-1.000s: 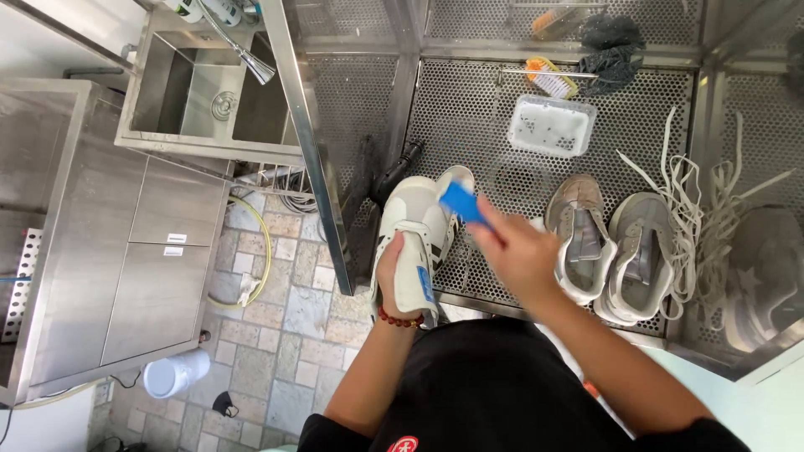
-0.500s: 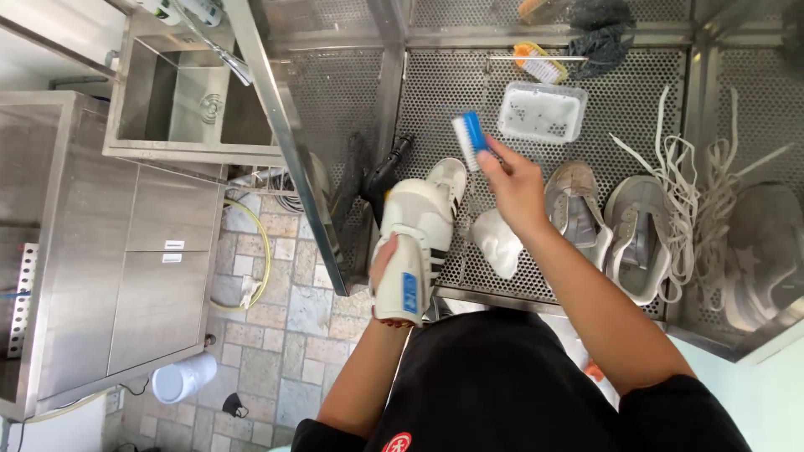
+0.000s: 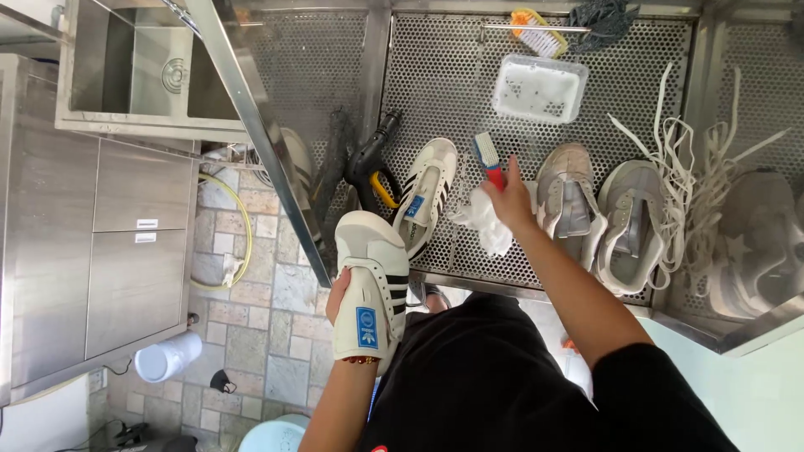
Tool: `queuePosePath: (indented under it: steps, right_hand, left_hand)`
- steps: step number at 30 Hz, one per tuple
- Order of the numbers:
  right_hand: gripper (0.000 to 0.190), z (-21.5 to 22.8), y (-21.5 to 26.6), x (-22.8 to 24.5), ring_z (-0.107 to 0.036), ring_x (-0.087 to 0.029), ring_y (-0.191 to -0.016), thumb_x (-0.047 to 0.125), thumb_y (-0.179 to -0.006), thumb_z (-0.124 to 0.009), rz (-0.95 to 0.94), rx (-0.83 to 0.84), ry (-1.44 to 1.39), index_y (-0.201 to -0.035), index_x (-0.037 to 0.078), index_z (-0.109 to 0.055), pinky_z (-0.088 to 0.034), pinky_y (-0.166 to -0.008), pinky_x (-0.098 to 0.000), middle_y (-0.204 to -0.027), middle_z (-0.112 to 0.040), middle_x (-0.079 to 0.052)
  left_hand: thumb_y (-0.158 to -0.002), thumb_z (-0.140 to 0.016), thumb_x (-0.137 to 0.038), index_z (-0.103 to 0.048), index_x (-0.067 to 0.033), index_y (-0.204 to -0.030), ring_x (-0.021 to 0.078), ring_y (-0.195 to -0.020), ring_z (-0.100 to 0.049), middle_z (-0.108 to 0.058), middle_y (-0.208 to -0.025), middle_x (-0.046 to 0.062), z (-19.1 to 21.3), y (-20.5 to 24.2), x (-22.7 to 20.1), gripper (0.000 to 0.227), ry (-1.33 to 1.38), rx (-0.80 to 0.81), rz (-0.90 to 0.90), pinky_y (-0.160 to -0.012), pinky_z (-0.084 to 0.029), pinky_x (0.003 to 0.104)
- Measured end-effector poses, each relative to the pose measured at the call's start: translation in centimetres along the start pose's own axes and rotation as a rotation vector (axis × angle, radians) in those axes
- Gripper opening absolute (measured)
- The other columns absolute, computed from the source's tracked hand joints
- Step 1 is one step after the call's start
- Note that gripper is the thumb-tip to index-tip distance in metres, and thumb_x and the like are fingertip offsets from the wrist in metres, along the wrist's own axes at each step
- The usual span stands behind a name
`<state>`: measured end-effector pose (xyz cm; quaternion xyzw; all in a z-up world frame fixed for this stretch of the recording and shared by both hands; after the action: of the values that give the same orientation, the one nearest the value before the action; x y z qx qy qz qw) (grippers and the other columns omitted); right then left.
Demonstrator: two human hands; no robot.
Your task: The recorder is cleaning white sneakers using a brush, a cloth, and a cleaning solution.
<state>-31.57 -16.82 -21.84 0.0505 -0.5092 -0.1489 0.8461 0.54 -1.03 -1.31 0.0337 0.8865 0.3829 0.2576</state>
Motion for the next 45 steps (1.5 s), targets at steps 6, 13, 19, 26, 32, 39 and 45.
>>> queuePosePath:
  steps: [6, 13, 19, 26, 32, 39, 45]
  right_hand:
    - [0.106, 0.5, 12.1, 3.0, -0.048, -0.048, -0.127, 0.038, -0.067, -0.089, 0.242, -0.057, 0.672, -0.148, -0.004, -0.035, -0.041, -0.106, -0.0547, -0.136, -0.051, -0.035]
    - [0.040, 4.0, 15.0, 5.8, -0.059, -0.029, -0.116, 0.029, -0.085, -0.078, 0.165, 0.168, 0.788, -0.120, 0.010, -0.070, -0.045, -0.102, -0.0467, -0.114, -0.066, -0.007]
    - [0.042, 8.8, 17.2, 9.2, -0.064, -0.034, -0.103, 0.017, -0.072, -0.079, 0.408, 0.010, 0.361, -0.109, -0.002, -0.068, -0.053, -0.087, -0.0421, -0.118, -0.066, -0.019]
    - [0.034, 13.1, 18.9, 26.9, -0.073, -0.029, -0.093, -0.009, -0.074, -0.072, 0.671, 0.170, 0.078, -0.104, 0.005, -0.069, -0.057, -0.080, -0.0321, -0.115, -0.074, -0.013]
    - [0.033, 10.8, 21.1, 38.2, -0.065, -0.039, -0.103, 0.001, -0.071, -0.079, 1.082, -0.020, 0.069, -0.101, -0.006, -0.066, -0.054, -0.087, -0.0421, -0.124, -0.062, -0.022]
    - [0.025, 7.7, 18.6, 36.4, -0.061, -0.035, -0.096, -0.003, -0.079, -0.080, 1.427, -0.204, 0.178, -0.102, 0.000, -0.071, -0.052, -0.083, -0.0426, -0.113, -0.062, -0.016]
    - [0.023, 9.2, 17.1, 37.2, -0.062, -0.033, -0.099, -0.007, -0.090, -0.073, 1.031, -0.182, 0.047, -0.113, -0.004, -0.068, -0.053, -0.086, -0.0387, -0.111, -0.060, -0.019]
  left_hand:
    - [-0.097, -0.053, -0.042, -0.055, 0.0034, -0.134, 0.0373, -0.099, -0.070, -0.068, -0.117, 0.023, -0.2, -0.9, 0.2, 0.058, 0.060, 0.060, 0.082, -0.084, -0.059, 0.048]
    - [-0.094, -0.055, -0.045, -0.055, 0.0014, -0.133, 0.0368, -0.093, -0.070, -0.069, -0.113, 0.022, -3.7, -0.2, 0.4, 0.061, 0.096, 0.218, 0.198, -0.079, -0.060, 0.048]
    - [-0.098, -0.058, -0.043, -0.054, 0.0005, -0.134, 0.0290, -0.089, -0.072, -0.067, -0.113, 0.019, -5.9, 0.7, 1.1, 0.057, 0.076, 0.262, 0.222, -0.073, -0.061, 0.042]
    - [-0.107, -0.054, -0.040, -0.051, 0.0045, -0.141, 0.0267, -0.100, -0.069, -0.065, -0.120, 0.019, -6.5, 1.1, 2.8, 0.056, 0.052, 0.460, 0.198, -0.085, -0.060, 0.039]
    - [-0.100, -0.040, -0.058, -0.046, -0.0050, -0.144, 0.0262, -0.098, -0.071, -0.065, -0.122, 0.015, -13.0, 8.1, 1.0, 0.069, 0.058, 0.706, 0.394, -0.071, -0.063, 0.039]
    - [-0.105, -0.040, -0.065, -0.053, -0.0150, -0.138, 0.0150, -0.079, -0.066, -0.061, -0.100, 0.005, -7.3, 5.2, 4.4, 0.061, -0.202, 0.497, 0.195, -0.064, -0.064, 0.038]
    - [-0.113, -0.042, -0.058, -0.056, -0.0058, -0.123, 0.0170, -0.077, -0.065, -0.060, -0.091, 0.006, -5.7, 5.5, 4.9, 0.055, -0.055, 0.604, 0.195, -0.072, -0.063, 0.040]
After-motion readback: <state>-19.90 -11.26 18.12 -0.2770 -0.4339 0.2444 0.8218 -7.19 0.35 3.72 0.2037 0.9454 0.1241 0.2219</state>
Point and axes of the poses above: each hand's wrist, its own y-axis away from the middle knuckle, its own z-axis out of the back of the hand, x = y × z, the point moved 4 cm from there along -y, towards the middle knuckle
